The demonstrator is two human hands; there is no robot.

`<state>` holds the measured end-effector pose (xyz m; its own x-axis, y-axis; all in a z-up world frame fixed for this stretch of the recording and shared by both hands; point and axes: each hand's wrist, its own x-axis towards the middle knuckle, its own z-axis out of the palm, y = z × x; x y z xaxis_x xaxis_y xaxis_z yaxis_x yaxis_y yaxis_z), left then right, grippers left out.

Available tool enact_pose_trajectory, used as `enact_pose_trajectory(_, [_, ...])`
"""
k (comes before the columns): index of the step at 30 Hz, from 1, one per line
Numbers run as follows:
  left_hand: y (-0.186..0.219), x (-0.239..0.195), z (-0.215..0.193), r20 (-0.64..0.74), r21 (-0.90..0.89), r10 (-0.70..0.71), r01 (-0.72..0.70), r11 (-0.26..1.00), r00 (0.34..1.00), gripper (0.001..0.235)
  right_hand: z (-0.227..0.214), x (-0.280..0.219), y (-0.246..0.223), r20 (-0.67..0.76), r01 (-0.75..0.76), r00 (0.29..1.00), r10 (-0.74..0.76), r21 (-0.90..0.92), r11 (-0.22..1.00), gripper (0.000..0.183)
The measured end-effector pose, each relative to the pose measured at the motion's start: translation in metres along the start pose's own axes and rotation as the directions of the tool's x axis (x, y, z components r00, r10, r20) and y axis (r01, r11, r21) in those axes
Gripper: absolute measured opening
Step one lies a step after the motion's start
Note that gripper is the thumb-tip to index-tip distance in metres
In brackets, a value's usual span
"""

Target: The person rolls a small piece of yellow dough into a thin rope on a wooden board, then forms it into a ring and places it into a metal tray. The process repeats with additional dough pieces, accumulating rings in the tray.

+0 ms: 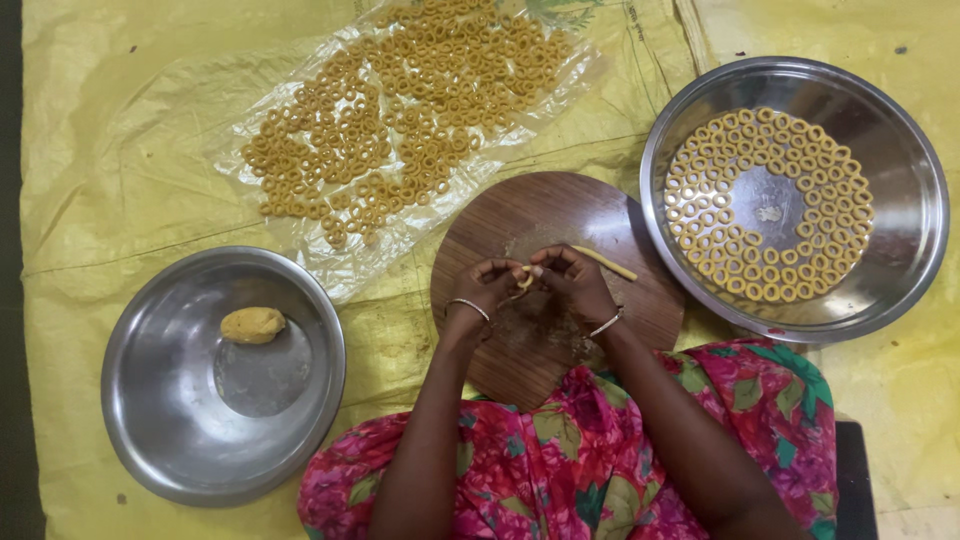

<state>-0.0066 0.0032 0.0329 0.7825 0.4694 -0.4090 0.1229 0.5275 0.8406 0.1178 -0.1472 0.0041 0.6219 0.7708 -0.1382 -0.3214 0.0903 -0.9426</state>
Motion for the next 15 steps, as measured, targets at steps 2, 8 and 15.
enact_pose_trajectory(2, [0.003, 0.000, -0.002, 0.005, -0.030, -0.065, 0.065, 0.997, 0.998, 0.025, -0.002, 0.001, 0.000, 0.010, -0.022, 1.000, 0.022, 0.017, 1.000, 0.022])
enact_pose_trajectory(8, [0.004, 0.000, -0.005, 0.083, -0.128, -0.078, 0.088, 0.988, 0.993, 0.036, -0.003, 0.001, -0.007, 0.070, -0.096, 0.994, 0.087, 0.138, 0.986, 0.025])
enact_pose_trajectory(15, [0.002, 0.001, -0.009, 0.121, -0.171, -0.077, 0.097, 0.981, 0.990, 0.039, 0.005, -0.003, -0.016, 0.069, -0.143, 0.989, 0.132, 0.181, 0.973, 0.025])
